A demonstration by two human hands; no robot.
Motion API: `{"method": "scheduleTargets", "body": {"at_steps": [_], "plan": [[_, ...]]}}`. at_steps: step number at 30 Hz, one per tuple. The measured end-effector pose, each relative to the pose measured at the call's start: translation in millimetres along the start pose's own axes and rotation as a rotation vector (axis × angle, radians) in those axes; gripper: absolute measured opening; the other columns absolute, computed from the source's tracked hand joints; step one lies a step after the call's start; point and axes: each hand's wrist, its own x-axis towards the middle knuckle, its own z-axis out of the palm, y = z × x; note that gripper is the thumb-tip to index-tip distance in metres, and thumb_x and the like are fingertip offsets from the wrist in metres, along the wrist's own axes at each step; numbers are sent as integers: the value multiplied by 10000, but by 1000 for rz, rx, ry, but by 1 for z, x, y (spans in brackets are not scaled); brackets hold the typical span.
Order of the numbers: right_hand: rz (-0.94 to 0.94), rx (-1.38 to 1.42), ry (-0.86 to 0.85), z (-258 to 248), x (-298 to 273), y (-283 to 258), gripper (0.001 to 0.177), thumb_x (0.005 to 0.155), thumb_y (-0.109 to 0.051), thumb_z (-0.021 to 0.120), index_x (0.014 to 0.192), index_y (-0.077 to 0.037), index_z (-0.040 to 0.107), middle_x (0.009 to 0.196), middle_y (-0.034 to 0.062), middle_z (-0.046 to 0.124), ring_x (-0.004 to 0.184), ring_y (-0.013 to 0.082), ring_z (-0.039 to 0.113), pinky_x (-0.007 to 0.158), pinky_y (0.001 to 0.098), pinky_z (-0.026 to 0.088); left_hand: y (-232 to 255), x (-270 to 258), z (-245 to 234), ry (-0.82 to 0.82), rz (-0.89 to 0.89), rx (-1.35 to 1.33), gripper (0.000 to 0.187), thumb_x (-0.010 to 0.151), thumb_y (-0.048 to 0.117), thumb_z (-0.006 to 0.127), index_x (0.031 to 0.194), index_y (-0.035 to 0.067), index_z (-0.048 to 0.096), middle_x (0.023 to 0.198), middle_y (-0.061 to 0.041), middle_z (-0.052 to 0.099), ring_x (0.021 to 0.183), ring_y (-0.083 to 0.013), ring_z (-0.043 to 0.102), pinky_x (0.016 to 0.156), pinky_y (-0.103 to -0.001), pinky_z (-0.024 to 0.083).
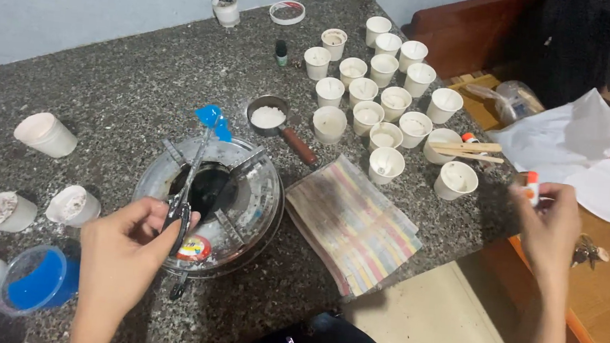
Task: Scooping wax flakes into a melting pot and stirring them over a portable stove
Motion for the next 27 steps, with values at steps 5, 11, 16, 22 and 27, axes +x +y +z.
{"method": "scheduleTargets", "body": {"at_steps": [5,11,16,22,27], "plan": [[7,703,-193,-10,-58,-132,216,1138,-161,511,1146,-144,296,899,116,554,803,196,565,617,272,405,0,0,-3,8,-31,39,312,817,288,864,718,102,633,624,37,468,612,-69,356,592,-240,325],[52,995,-726,55,-97,-195,475,992,-571,424,965,-122,577,750,27,568,562,128,466,560,280,449,-2,-6,-18,-25,-70,256,322,822,377,757,672,159,573,585,54,529,562,-127,406,650,-305,387],[245,1165,-1202,105,-107,-255,496,1028,-525,370,759,-125,488,625,-19,390,484,128,326,464,283,281,-23,-14,-24,-8,-56,308,229,808,358,733,730,173,622,615,72,592,565,-128,552,680,-328,440],[83,1082,-1298,133,-122,-316,518,924,-620,414,681,-163,387,562,-51,247,454,86,135,433,269,126,-30,-28,-22,59,34,168,216,764,287,784,683,195,606,559,76,521,534,-91,457,613,-284,411],[143,1061,-1344,167,-127,-339,510,896,-590,470,619,-175,362,518,-76,219,421,44,126,370,246,66,-30,-28,-19,121,126,185,305,764,312,757,672,185,495,572,67,485,529,-141,456,579,-330,383]]}}
